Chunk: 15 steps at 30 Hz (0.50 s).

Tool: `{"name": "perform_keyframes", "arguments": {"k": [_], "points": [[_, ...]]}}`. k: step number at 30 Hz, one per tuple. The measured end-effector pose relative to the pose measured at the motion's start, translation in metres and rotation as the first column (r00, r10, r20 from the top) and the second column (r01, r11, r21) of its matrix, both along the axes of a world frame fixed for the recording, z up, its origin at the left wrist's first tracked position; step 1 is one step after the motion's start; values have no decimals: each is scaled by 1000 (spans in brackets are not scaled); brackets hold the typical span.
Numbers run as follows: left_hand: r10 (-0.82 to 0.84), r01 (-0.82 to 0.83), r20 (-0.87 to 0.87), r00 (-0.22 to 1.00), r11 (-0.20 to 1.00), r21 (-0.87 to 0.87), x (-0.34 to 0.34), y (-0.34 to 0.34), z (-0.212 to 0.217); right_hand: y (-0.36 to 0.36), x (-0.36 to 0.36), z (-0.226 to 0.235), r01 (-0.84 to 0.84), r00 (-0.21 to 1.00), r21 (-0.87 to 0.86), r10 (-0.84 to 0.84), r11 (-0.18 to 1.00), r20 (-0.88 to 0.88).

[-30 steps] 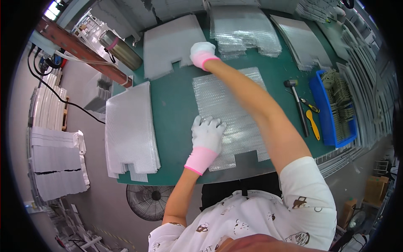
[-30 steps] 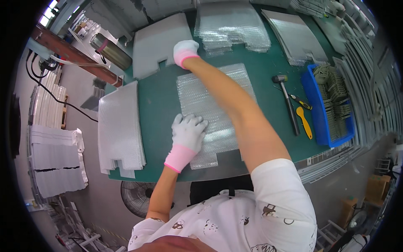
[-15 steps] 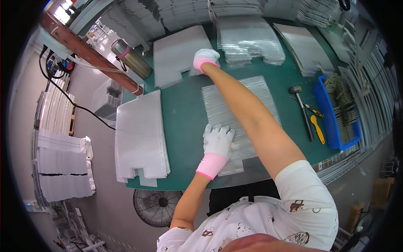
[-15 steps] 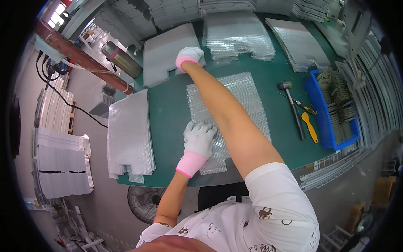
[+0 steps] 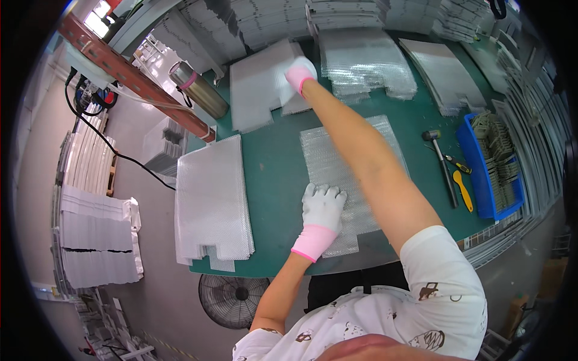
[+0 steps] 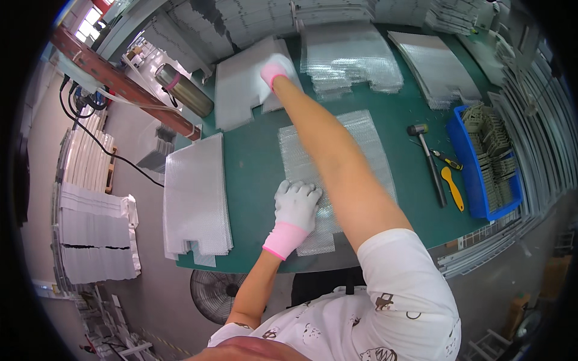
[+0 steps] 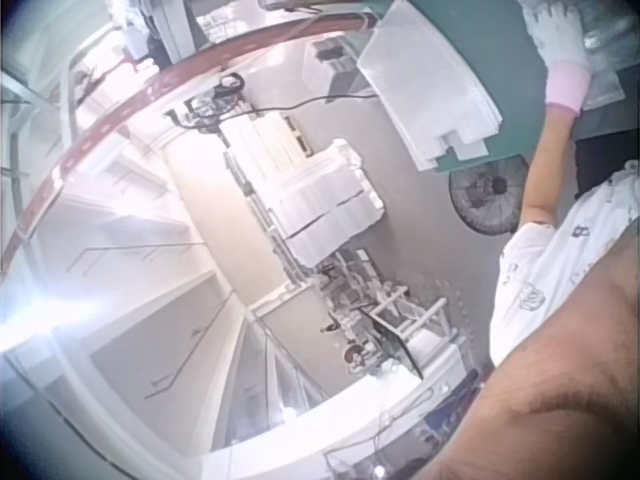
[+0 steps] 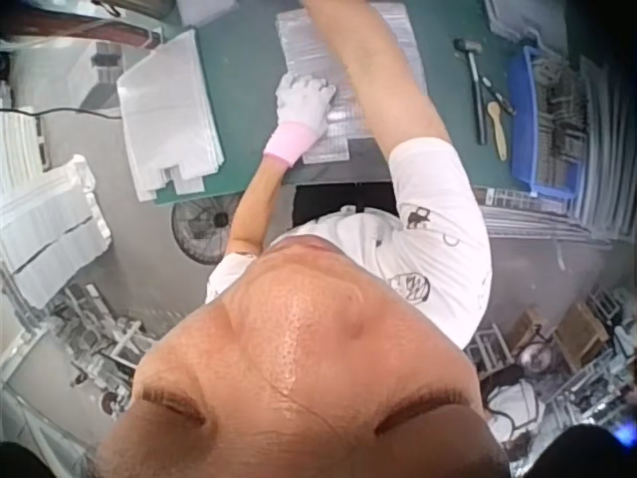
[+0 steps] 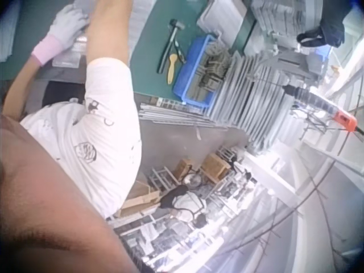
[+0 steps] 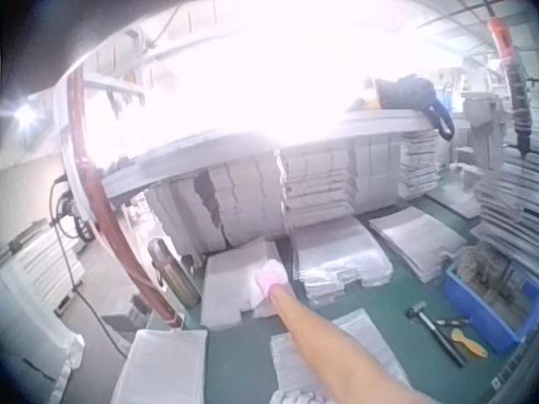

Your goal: Assembling metal mesh filters by fitting them into frames and attaching handles and latches.

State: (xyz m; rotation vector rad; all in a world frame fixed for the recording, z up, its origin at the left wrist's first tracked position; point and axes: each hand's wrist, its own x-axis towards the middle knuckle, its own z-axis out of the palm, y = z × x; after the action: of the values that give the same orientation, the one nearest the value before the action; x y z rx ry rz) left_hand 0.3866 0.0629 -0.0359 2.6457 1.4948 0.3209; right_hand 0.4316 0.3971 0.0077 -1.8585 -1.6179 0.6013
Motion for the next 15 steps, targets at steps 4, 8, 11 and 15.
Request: {"name": "perform_keyframes", "arguments": {"k": [4, 8, 11, 15], "points": [[-11, 12, -55, 998, 1000, 19, -2, -1, -8, -2, 17, 65, -151, 615, 501, 478, 852, -627], [58, -60, -80, 995, 998, -30, -7, -19, -3, -67, 42, 103, -247, 497, 475, 531, 845, -686], [-2, 8, -65, 998, 996, 88, -1, -33, 8, -113, 89, 93, -214, 567, 493, 518, 843, -640], [-74, -110, 322, 944, 849, 517, -27, -62, 57, -209, 164, 76, -212, 574, 457, 488, 864, -657]]}}
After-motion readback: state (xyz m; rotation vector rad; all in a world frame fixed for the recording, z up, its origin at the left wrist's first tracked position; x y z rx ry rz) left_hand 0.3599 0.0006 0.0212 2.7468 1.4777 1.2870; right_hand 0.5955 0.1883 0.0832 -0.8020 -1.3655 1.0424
